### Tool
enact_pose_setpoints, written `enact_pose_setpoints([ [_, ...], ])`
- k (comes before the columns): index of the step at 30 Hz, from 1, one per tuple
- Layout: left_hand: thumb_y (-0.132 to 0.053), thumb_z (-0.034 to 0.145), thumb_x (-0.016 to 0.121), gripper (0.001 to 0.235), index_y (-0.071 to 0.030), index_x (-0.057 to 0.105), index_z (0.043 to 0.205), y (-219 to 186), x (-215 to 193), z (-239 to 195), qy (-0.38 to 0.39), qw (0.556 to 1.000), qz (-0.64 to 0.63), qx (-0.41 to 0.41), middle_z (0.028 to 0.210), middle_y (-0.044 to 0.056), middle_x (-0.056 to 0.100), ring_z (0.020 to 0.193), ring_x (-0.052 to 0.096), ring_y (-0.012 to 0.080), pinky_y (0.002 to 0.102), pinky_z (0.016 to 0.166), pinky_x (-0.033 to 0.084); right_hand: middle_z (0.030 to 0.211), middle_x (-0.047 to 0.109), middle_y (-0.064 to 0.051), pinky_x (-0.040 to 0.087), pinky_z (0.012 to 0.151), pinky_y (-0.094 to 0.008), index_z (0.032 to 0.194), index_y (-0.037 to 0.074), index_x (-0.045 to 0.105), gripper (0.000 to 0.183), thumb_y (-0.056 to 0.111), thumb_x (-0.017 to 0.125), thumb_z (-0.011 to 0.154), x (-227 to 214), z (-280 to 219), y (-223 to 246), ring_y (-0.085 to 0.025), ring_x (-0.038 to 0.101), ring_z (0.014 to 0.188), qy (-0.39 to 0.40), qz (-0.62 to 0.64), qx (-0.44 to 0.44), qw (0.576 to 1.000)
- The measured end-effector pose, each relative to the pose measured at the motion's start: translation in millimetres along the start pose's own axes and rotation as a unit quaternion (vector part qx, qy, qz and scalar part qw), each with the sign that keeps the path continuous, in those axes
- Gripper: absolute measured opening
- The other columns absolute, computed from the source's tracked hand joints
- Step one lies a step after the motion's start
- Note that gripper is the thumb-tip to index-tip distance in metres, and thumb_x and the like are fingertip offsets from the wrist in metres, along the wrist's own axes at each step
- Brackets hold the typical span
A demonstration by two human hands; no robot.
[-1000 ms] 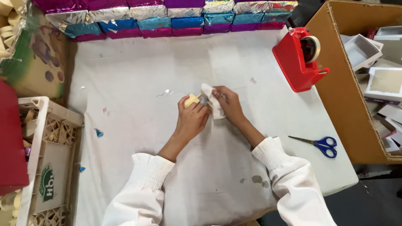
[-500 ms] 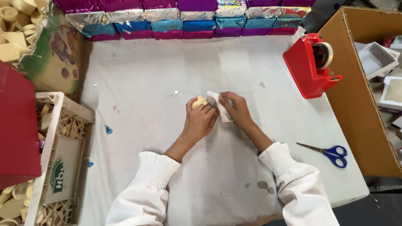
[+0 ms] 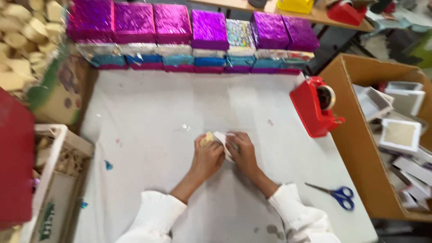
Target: The person wipes small wooden objects with a white cloth on a white table. They handle the objects one at a time, turning them over to clean different sides. The person places the cleaned objects on the table.
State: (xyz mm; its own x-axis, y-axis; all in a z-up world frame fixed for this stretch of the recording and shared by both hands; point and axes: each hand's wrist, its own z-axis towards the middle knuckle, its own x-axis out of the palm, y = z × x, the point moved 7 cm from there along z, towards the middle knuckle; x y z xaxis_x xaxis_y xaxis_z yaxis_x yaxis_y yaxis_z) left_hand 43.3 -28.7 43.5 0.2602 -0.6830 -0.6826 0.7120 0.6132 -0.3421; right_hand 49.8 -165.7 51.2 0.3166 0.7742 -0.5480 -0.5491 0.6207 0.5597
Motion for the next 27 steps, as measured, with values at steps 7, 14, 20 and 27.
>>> enact_pose_setpoints([
  [7,-0.011,0.080,0.075,0.013,-0.012,0.067,0.090,6.0,11.0,-12.6,0.037,0.998,-0.034,-0.027,0.092,0.002,0.069,0.097,0.065,0.0207,0.051,0.108,0.037,0.112,0.069,-0.014,0.053,0.095,-0.039,0.105,0.002,0.070,0.017,0.005,0.071,0.088,3.8,-6.9,-10.5,-0.032,0.065,0.107,-0.022,0.010,0.096,0.995],
  [14,-0.016,0.073,0.077,0.022,-0.012,0.068,0.092,17.7,18.2,5.3,0.016,0.999,-0.047,0.012,0.096,0.004,0.070,0.103,0.066,0.0228,0.054,0.104,0.037,0.108,0.071,-0.013,0.054,0.089,-0.040,0.100,0.004,0.072,0.017,0.007,0.072,0.083,9.1,0.8,-28.3,-0.034,0.066,0.107,0.006,0.001,0.105,0.994],
  [20,-0.021,0.080,0.074,0.012,-0.014,0.065,0.084,19.2,25.0,-7.3,-0.024,0.999,0.023,0.026,0.087,0.004,0.067,0.097,0.065,0.0257,0.052,0.102,0.039,0.119,0.068,-0.019,0.051,0.093,-0.044,0.109,0.001,0.070,0.023,0.010,0.067,0.087,9.0,-4.4,-21.2,-0.038,0.063,0.108,0.015,-0.027,0.027,0.999],
  [27,-0.018,0.086,0.068,0.007,-0.012,0.065,0.087,4.4,13.2,5.3,-0.044,0.995,0.067,0.055,0.081,0.006,0.068,0.089,0.065,0.0268,0.053,0.103,0.038,0.107,0.072,-0.019,0.053,0.091,-0.043,0.103,0.001,0.072,0.016,0.016,0.069,0.097,5.7,2.7,-24.8,-0.036,0.066,0.103,-0.041,-0.032,-0.014,0.999],
])
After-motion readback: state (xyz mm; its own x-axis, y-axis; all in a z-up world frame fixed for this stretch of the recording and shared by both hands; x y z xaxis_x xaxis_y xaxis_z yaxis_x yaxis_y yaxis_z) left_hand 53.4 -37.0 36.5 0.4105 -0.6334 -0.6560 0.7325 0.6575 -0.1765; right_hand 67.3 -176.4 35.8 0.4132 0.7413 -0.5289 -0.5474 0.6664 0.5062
